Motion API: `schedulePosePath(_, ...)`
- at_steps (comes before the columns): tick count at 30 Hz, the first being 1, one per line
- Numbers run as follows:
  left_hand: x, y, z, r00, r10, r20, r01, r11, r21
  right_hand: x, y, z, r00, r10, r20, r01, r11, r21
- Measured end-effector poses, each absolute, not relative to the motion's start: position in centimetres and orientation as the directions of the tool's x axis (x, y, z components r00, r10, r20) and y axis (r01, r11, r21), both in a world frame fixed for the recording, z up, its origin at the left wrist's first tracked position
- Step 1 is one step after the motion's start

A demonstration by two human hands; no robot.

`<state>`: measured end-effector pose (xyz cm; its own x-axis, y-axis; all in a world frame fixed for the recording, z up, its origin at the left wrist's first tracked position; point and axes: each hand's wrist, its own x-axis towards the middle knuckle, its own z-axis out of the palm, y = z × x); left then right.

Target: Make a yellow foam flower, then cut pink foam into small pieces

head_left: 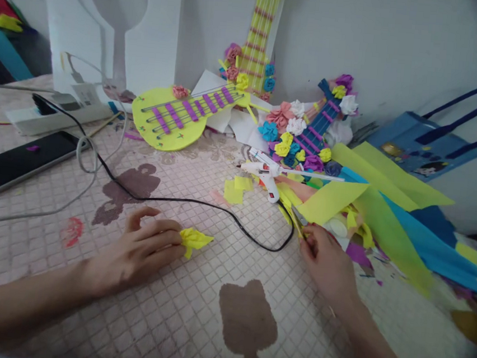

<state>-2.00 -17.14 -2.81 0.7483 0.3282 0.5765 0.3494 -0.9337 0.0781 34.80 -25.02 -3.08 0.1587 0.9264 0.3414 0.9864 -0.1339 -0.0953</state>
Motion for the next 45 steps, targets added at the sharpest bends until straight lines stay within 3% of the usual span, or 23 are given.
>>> schedulePosePath(26, -1.7, -17.3, -2.5, 0.726, 0.327, 0.605, 0.341, -0.935, 0.097, 38.0, -23.1, -4.2, 0.093, 0.904, 0.418, 0.980, -0.158, 0.123)
schedulePosePath(30, -1.6, -17.3, -2.3, 0.729, 0.329, 0.600, 0.346, -0.934, 0.093, 36.9, -23.3, -3.5, 0.086, 0.923, 0.375, 0.974, -0.157, 0.163)
schedulePosePath(33, -1.6, -17.3, -2.1, 0.740, 0.320, 0.591, 0.344, -0.936, 0.075, 36.3, -22.5, -2.5, 0.077, 0.918, 0.390, 0.991, -0.115, 0.073)
schedulePosePath(37, -1.8, -17.3, -2.2, 0.752, 0.332, 0.569, 0.350, -0.933, 0.081, 35.5, -18.9, -1.6, -0.008, 0.900, 0.436, 0.977, 0.099, -0.186)
schedulePosePath(40, -2.0, -17.3, -2.4, 0.755, 0.347, 0.556, 0.373, -0.925, 0.070, 34.4, -15.2, -1.7, -0.123, 0.904, 0.408, 0.948, 0.229, -0.221)
schedulePosePath(45, -2.2, -17.3, -2.5, 0.754, 0.355, 0.552, 0.384, -0.921, 0.066, 32.2, -11.5, -1.7, -0.041, 0.965, 0.260, 0.931, 0.132, -0.340)
